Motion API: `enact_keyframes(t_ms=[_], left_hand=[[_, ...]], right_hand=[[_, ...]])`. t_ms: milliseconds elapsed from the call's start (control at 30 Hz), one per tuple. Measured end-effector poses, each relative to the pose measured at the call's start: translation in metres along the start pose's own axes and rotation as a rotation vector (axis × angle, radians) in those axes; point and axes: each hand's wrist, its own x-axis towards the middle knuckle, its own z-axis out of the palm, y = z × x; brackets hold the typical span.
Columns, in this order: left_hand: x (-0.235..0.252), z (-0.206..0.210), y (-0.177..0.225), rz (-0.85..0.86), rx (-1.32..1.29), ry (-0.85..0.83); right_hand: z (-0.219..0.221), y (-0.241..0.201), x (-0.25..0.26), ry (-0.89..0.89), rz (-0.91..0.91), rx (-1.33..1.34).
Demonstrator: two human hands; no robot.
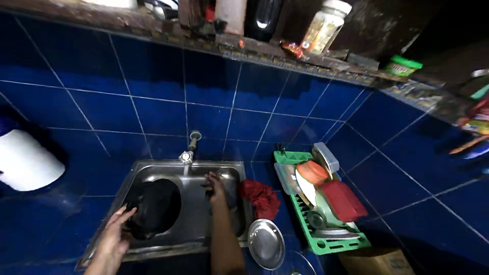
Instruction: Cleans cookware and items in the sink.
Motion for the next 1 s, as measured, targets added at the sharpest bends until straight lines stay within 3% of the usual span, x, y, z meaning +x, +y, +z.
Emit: enact_keyframes(t_ms=[133,300,367,533,667,700,767,933,1000], left_hand=[[-0.007,0.001,0.002,0.003,-0.015,-0.013],[-0.007,0.000,-0.003,0.001,-0.020,0.002],[-0.008,-0.001,-0.001,0.002,-0.019,0.010],[-0.012,-0.011,-0.001,0.013,0.000,0.003],[-0.014,-0.017,-0.001,0.018,-0.014,0.004],[-0.013,-0.018,0.000,0.018,-0.016,-0.008],[-0.010,-0.018,-0.001,0.019,-0.026,-0.023],[-0.012,-0.012,0.004,0.001,-0.022,-0.038],[-0.010,-0.015,0.004,0.014,0.002,-0.070]], right_hand=[[0.004,0.008,0.005,0.183,-0.104,-0.225],[-0.006,0.006,0.011,0.288,-0.140,-0.388],[-0.014,-0.014,0.007,0.358,-0.243,-0.497],[-0.066,-0.092,0.001,0.596,-0.540,-1.176],[-0.083,-0.147,-0.016,0.612,-0.460,-1.532],[-0.070,-0.161,-0.030,0.604,-0.557,-1.520],[-0.021,-0.191,-0.071,0.526,-0.942,-1.412],[0.146,-0.243,-0.162,0.231,-1.920,-1.225],[0.213,-0.263,-0.180,0.183,-2.148,-1.238]])
